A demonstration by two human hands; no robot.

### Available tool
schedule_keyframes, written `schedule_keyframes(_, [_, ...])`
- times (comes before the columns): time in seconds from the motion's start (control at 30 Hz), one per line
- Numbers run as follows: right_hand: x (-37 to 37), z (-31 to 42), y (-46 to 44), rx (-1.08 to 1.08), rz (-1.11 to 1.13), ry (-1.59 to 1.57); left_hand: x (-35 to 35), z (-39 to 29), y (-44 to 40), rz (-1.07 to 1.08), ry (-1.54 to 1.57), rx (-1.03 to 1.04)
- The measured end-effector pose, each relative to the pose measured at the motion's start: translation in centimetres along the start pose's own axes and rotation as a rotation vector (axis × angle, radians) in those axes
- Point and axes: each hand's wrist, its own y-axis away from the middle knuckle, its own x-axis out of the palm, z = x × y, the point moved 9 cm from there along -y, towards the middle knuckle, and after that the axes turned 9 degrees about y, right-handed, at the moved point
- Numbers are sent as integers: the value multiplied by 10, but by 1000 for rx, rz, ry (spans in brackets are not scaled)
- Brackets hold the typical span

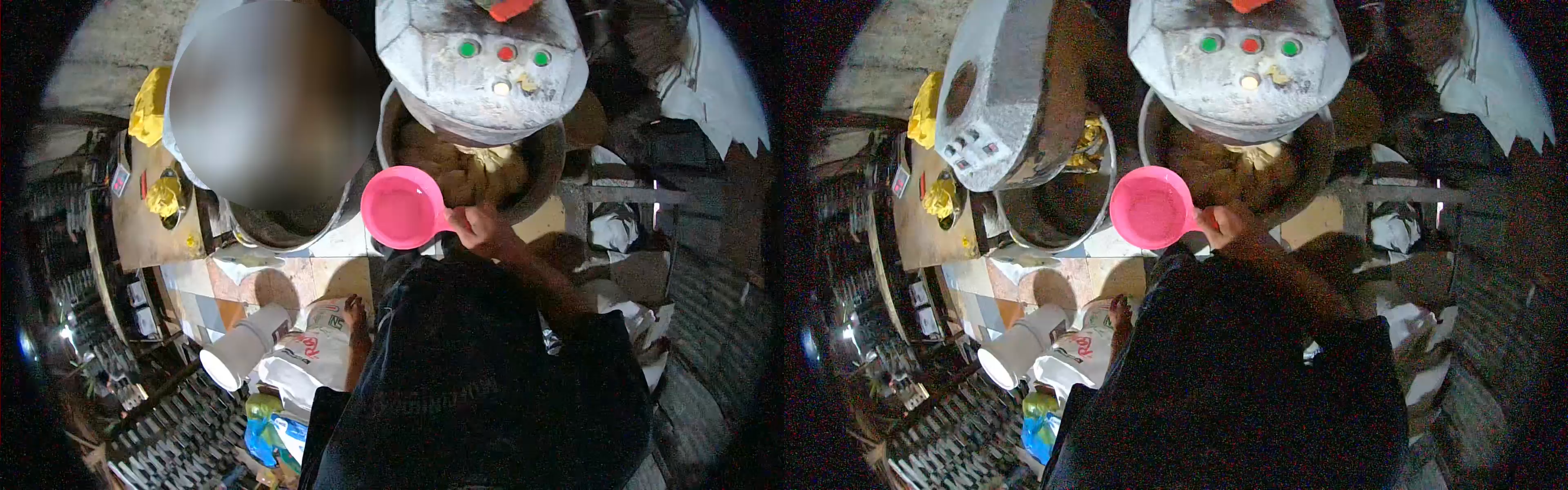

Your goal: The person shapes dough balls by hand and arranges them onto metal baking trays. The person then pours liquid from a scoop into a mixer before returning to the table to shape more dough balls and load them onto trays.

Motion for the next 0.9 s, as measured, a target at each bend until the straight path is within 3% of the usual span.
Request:
schedule_keyframes(0.03, [-12,11,-11,-15,5,0,-5,-3,-1,-62,31,10])
schedule_keyframes(0.07, [-15,27,-33,89,273,69,-16,3,-13,-67,48,19])
schedule_keyframes(0.1, [-7,32,-38,192,540,144,-20,31,-29,55,415,-169])
schedule_keyframes(0.13, [-4,20,-38,71,390,277,-22,39,-32,129,617,-243])
schedule_keyframes(0.17, [-18,51,-54,17,328,107,-22,44,-33,192,810,-334])
schedule_keyframes(0.23, [-23,67,-75,-24,374,316,-21,32,-38,315,663,-123])
schedule_keyframes(0.3, [-29,88,-100,-46,395,418,-22,25,-36,187,919,20])
schedule_keyframes(0.33, [-37,116,-115,-292,239,329,-28,16,-32,163,662,126])
schedule_keyframes(0.37, [-41,150,-130,-308,235,229,-36,14,-30,123,402,220])
schedule_keyframes(0.4, [-35,158,-144,-269,332,284,-57,44,-36,-80,481,9])
schedule_keyframes(0.43, [-32,162,-158,-228,426,345,-70,52,-38,-97,531,17])
schedule_keyframes(0.47, [-33,181,-173,-206,429,439,-74,65,-39,-25,586,-32])
schedule_keyframes(0.53, [-24,209,-198,-45,466,292,-69,89,-30,47,683,-68])
schedule_keyframes(0.57, [-19,225,-212,-18,474,271,-86,84,-18,-136,212,110])
schedule_keyframes(0.67, [8,240,-261,60,477,191,-105,112,6,-225,337,-109])
schedule_keyframes(0.73, [30,260,-295,-8,453,207,-112,120,28,-330,419,-189])
schedule_keyframes(0.9, [86,302,-358,71,321,173,-142,199,25,-386,575,-213])
